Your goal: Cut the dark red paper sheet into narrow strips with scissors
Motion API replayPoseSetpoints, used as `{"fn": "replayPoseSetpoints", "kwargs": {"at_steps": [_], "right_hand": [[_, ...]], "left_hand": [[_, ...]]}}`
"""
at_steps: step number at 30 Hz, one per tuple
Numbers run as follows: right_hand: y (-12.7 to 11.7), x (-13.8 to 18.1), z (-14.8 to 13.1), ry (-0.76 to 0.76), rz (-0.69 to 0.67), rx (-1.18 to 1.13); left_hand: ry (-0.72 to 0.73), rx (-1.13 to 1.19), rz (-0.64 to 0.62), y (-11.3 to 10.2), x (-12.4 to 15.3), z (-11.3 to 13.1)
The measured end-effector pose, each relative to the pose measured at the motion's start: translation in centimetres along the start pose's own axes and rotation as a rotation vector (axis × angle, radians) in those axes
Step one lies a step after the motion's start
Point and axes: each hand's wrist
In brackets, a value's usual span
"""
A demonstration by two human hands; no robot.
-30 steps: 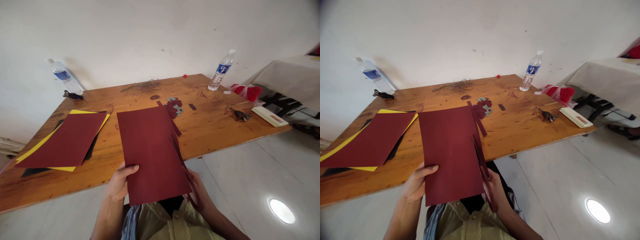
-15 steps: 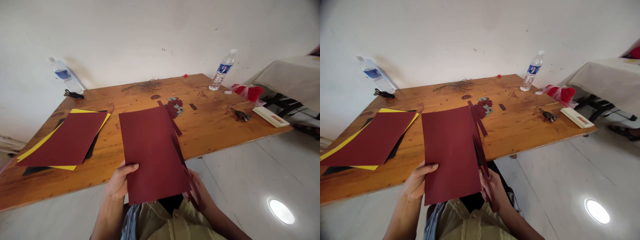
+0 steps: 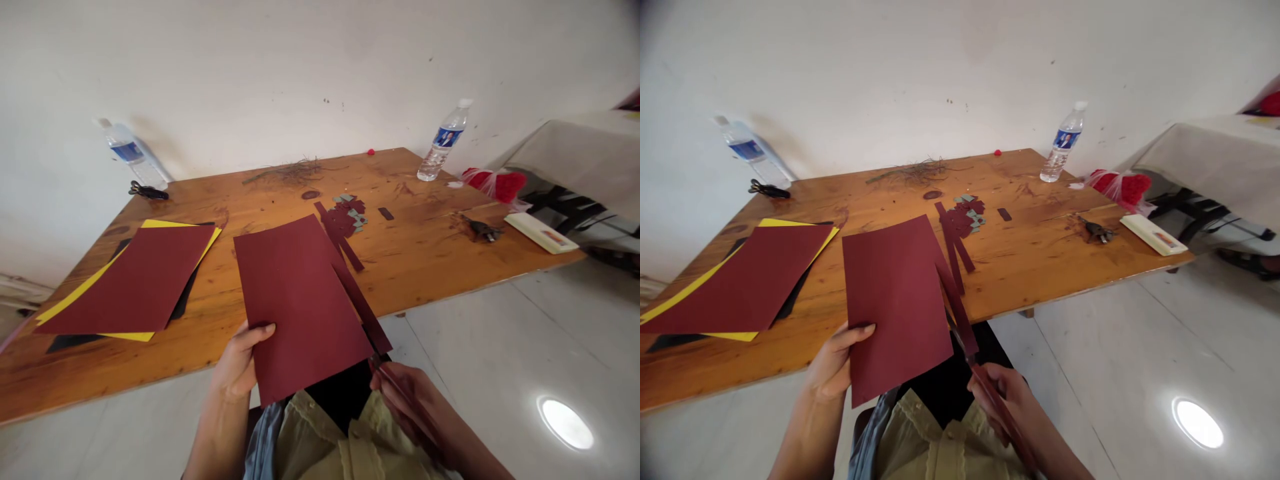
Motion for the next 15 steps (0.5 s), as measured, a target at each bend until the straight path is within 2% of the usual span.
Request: {"fn": "replayPoseSetpoints", "kwargs": {"at_steps": [5,8,11,15], "right_hand": [[-4.5,1.2,-0.3,-0.040,0.031,0.173],[-6.0,2.4,-1.1,-0.113,-0.003,-0.005],[-5.3,2.8,-1.8,-0.254,-0.035,-0.204],[-2.8,1.2,-1.6,-0.173,0.031,-0.183]], "left_hand": [[0.006,-0.006,0.058,0.3,0.1,0.0],[0.033,0.000,0.078,0.6,0.4,-0.1],[0.048,-0.030,0.084,0.9,0.6,-0.2],[0.072,-0.047,0.074,0.8,0.8,-0.4]]}}
Point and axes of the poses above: each hand's wrist, its own x-axis away from the middle knuckle, its own y-axis out of the palm, z = x × y, and after that the axes turned 5 degrees about z, right-handed
